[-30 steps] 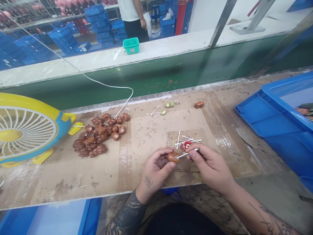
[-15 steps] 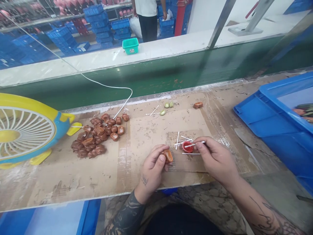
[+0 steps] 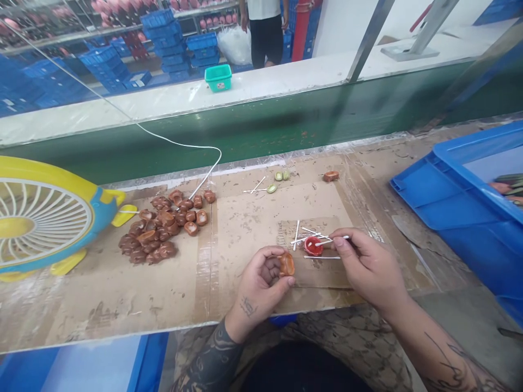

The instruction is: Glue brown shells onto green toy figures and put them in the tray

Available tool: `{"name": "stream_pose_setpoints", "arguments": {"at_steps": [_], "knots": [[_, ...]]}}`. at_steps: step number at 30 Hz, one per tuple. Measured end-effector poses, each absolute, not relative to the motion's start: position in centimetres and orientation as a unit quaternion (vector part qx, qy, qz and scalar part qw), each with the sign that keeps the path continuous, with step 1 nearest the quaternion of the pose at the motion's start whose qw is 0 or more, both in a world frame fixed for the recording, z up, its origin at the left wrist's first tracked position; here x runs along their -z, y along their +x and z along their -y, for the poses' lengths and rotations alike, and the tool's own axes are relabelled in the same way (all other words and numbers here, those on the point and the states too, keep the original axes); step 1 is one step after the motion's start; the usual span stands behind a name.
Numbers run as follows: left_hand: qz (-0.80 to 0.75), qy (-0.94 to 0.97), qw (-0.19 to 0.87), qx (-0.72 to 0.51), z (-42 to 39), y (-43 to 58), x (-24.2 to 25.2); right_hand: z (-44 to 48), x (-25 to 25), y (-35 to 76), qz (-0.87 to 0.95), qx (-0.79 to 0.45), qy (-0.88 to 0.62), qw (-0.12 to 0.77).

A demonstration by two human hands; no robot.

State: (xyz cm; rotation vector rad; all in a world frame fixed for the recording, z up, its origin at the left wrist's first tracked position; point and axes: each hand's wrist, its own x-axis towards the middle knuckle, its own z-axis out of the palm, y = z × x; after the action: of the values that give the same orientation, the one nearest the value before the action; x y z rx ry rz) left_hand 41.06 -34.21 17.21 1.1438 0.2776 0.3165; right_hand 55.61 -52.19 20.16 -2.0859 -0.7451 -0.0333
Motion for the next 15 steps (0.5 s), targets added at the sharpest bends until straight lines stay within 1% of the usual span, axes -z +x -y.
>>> {"name": "stream_pose_setpoints", "arguments": {"at_steps": [3,6,8,10,12,15], "knots": [[-0.132,0.537,0.821,-0.142,34.1,41.0,-17.3,52.4,-20.4,55.4,0.29,0.007,-0.84,0.458],[-0.13,0.534,0.824,-0.138,34.1,40.9,-17.4,52.2,-21.0,54.5,0.263,-0.029,-0.806,0.53],[-0.124,0.532,0.827,-0.136,34.1,40.9,-17.3,51.7,-21.5,53.6,0.267,-0.082,-0.76,0.587],[-0.119,0.532,0.827,-0.136,34.1,40.9,-17.3,51.1,-21.7,52.8,0.281,-0.138,-0.72,0.619],[-0.116,0.534,0.827,-0.132,34.1,40.9,-17.4,50.6,-21.7,52.2,0.294,-0.177,-0.704,0.622],[-0.115,0.531,0.83,-0.126,34.1,40.8,-17.5,50.2,-21.5,51.9,0.3,-0.191,-0.71,0.608]]}}
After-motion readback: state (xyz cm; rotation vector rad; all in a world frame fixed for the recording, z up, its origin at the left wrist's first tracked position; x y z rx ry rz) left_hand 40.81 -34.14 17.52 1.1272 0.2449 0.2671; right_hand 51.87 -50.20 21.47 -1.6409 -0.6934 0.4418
